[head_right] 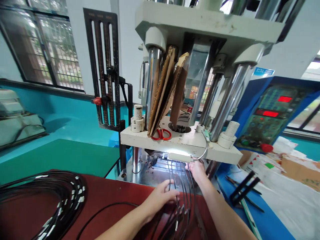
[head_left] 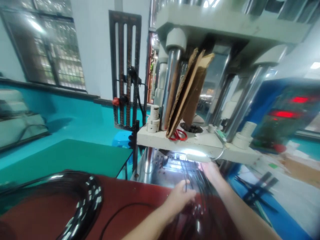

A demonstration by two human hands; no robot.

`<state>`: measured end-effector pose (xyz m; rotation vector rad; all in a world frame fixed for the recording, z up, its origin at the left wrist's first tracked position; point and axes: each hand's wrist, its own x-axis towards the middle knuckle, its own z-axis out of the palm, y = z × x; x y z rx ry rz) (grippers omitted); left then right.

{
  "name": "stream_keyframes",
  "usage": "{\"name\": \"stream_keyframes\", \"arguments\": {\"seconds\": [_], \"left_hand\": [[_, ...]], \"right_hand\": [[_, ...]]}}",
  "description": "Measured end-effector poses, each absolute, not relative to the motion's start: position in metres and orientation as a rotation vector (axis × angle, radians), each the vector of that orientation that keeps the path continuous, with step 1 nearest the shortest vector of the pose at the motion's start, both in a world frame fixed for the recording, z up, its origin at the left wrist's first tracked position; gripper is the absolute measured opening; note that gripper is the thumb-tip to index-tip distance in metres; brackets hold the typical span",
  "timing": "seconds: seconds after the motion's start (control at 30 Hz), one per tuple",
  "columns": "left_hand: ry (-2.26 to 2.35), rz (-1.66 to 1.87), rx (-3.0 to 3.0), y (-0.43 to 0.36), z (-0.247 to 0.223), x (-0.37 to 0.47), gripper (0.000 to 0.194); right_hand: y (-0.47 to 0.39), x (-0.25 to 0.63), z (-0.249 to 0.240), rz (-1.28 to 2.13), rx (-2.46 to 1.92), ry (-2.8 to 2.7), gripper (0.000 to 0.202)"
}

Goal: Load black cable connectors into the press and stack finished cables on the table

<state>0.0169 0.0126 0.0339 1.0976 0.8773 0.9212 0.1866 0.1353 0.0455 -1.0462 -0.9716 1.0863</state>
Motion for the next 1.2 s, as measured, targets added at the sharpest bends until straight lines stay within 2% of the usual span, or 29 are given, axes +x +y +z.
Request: {"name": "stream_keyframes", "arguments": {"seconds": [0.23,0.5,0.73,0.87,1.0,1.2], "left_hand": [[0.379,0.649,0.502,-0.012,0.06,0.043,0.028],[0.361,0.6,0.324,-0.053,0.069,0.088,0.025],[0.335,0.417,0.477,-0.086,0.064,0.099,0.028],[0.364,0.274,0.757,-0.111,0.04,0.105,0.037],[0.413,0.308,1.035,-0.128,0.02,0.105,0.044],[0.461,0.408,0.898,-0.129,0.048,0.108,0.044]], "right_hand": [[0.054,0.187,0.065,1.137,-0.997,-0.906,0.017],[-0.001,0.214,0.076,1.035,-0.97,-0.835,0.014],[-0.031,0.246,0.061,0.989,-1.01,-0.685,0.017],[-0.047,0.27,0.054,1.004,-1.05,-0.629,0.015],[-0.061,0.3,0.046,0.965,-1.051,-0.593,0.015],[-0.099,0.336,0.021,0.893,-1.162,-0.546,0.021]]}}
